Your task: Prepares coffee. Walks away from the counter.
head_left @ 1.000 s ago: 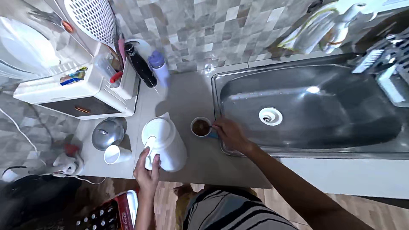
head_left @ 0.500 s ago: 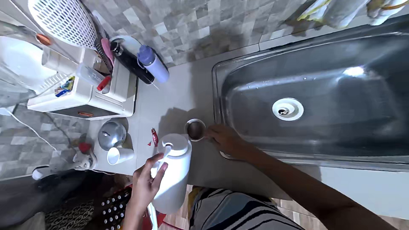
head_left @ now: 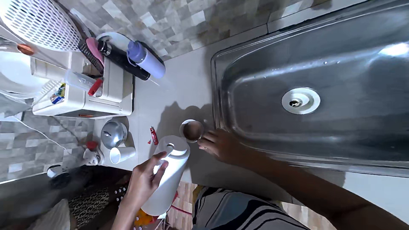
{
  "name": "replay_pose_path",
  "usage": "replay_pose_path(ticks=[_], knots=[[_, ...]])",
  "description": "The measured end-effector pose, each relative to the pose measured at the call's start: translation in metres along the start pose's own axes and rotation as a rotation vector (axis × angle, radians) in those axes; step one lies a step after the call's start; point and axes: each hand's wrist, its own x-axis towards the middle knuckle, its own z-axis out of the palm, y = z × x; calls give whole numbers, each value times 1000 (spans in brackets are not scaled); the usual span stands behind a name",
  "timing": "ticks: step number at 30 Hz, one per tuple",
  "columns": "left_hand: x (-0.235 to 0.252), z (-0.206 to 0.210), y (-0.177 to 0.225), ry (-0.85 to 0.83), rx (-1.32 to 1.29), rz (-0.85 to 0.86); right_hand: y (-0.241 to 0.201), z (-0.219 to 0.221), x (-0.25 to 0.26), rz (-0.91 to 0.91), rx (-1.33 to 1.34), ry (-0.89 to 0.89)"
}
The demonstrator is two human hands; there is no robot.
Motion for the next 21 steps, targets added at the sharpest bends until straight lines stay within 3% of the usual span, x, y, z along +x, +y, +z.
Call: replay_pose_path(ticks=[4,21], knots=[[9,-4,0,-57,23,-4,9,5,6,-23,-20,76],[25,-6,2,-123,63,20,3,5,8,16,-24,75]])
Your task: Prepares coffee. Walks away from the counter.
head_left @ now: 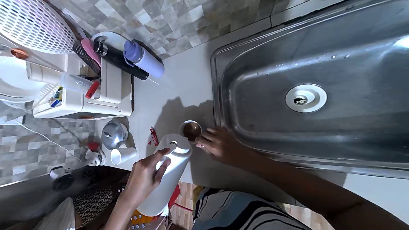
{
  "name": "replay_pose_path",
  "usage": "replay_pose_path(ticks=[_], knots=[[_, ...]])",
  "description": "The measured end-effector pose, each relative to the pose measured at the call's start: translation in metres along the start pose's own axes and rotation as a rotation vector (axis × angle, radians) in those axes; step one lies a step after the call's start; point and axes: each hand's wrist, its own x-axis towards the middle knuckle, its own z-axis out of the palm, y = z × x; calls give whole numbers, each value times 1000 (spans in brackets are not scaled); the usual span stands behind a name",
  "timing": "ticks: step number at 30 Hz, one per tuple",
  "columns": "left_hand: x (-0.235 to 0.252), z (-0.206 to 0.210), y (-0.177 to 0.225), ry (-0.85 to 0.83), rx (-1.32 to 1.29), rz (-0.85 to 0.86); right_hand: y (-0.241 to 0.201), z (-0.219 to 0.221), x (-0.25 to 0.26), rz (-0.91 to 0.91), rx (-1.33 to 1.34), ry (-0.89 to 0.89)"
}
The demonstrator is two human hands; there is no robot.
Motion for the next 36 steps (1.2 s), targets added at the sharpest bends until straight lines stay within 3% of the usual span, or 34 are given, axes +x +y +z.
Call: replay_pose_path(ticks=[36], knots=[[26,-18,4,-147,113,96,3,1,0,49,-31,45]])
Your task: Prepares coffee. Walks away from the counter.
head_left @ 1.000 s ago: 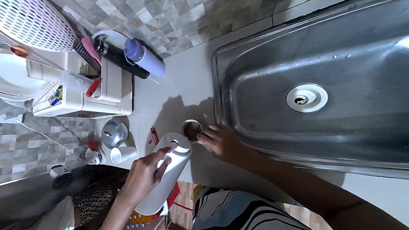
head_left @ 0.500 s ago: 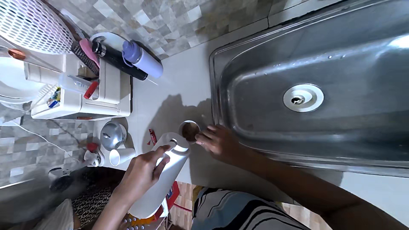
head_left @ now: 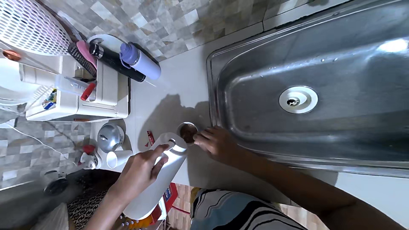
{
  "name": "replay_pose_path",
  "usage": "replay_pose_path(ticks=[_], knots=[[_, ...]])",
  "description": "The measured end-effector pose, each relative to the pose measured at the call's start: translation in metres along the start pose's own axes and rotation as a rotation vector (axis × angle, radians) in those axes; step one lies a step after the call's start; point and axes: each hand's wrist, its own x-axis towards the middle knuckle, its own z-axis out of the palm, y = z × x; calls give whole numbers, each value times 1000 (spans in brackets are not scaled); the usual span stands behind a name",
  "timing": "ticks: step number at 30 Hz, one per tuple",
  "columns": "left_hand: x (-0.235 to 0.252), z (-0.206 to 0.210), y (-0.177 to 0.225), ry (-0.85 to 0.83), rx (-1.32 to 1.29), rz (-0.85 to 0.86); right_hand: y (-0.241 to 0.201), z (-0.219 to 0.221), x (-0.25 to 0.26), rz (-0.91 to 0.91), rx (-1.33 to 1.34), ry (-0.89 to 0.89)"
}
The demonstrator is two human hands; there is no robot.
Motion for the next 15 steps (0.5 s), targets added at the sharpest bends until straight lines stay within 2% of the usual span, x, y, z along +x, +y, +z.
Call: replay_pose_path(ticks=[7,11,15], knots=[[1,-5,0,-40,9,13,-16,0,-11,-50,-51,-38],[1,-7,1,-58,6,30,-17,8,-10,-92,-71,-2],[-1,-8,0,-62,11,35,-11,6,-3,-50,-43,23]])
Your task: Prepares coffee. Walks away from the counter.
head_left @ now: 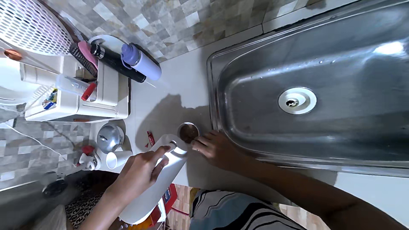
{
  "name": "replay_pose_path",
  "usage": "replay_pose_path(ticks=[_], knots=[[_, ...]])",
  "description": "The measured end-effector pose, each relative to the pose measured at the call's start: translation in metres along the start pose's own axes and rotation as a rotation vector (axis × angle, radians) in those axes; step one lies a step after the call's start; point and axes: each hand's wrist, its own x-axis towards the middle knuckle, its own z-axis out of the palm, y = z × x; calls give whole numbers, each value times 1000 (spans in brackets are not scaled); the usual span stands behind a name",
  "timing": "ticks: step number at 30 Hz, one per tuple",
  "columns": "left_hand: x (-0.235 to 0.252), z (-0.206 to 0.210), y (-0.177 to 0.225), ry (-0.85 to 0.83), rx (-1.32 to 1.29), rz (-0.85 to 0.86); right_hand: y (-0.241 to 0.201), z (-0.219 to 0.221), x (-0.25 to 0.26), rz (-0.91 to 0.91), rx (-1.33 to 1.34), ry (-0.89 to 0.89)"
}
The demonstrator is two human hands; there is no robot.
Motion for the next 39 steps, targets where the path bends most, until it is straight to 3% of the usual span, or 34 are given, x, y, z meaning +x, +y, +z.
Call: replay_pose_path(ticks=[15,23,32,39], knots=[[-1,-3,-1,-11,40,-16,-3,-3,-7,-9,-14,-23],[-3,-6,0,-1,54,-14,7,-6,0,85,-8,-14],[-7,-7,0,2,63,-17,-6,-2,-7,1,-9,12],[-11,-8,2,24,65,-23,2,-2,1,72,-9,7]])
